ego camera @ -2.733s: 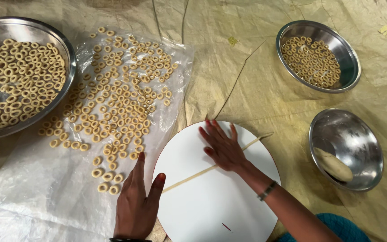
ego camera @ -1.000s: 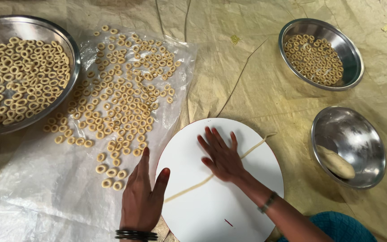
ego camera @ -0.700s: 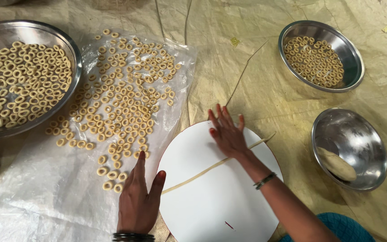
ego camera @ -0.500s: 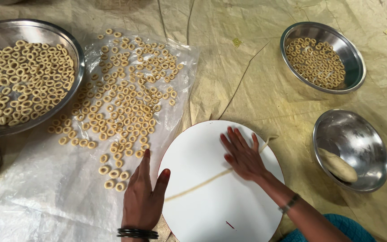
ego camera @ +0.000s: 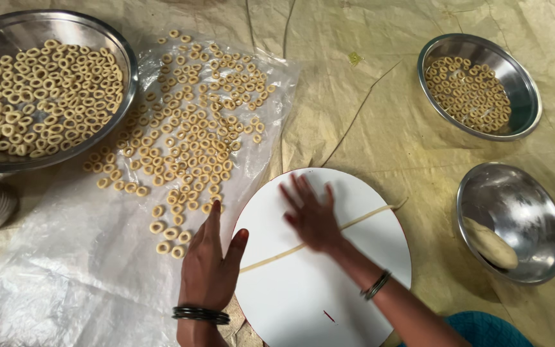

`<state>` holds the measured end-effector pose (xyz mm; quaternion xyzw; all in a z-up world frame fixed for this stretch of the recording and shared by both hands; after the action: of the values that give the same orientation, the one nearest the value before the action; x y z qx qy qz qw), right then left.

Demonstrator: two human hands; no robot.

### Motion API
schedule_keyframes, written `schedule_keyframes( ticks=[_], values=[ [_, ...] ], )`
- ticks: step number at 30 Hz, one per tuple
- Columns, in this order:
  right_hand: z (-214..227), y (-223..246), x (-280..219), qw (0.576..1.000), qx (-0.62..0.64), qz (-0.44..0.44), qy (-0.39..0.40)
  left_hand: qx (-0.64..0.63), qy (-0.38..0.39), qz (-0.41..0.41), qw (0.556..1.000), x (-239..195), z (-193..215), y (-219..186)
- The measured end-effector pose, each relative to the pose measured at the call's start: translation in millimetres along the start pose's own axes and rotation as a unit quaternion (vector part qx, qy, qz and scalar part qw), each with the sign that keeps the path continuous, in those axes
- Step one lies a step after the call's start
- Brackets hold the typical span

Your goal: The person rolls a thin rope of dough on a white circular board, then pinches off small segments and joins the ends to form small rings. The rings are placed on the board and a plastic sheet nearby. Metal bowls containing finished rings are visible.

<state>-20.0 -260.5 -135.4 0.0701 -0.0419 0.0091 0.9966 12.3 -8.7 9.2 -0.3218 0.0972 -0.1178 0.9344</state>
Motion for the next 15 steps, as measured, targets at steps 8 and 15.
schedule_keyframes(
  ticks=[8, 15],
  values=[
    [-0.5, 54.7, -60.6, 0.994, 0.054, 0.096, 0.019, -0.037, -0.020, -0.013, 0.999, -4.0, 2.9, 2.7],
    [-8.0, 48.8, 14.3, 0.997, 0.052, 0.010, 0.053, -0.043, 0.015, 0.003, 0.999, -1.9, -3.3, 2.6]
  ],
)
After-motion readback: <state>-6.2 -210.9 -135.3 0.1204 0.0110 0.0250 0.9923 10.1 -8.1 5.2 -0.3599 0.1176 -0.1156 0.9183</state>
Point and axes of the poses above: each hand's wrist, its own x-axis towards the middle knuckle, its own z-axis out of the back of the hand, y = z × x, the point moved 1 cm from there along x, towards the middle knuckle, and after that the axes turned 11 degrees about x, right-handed, at the moved point
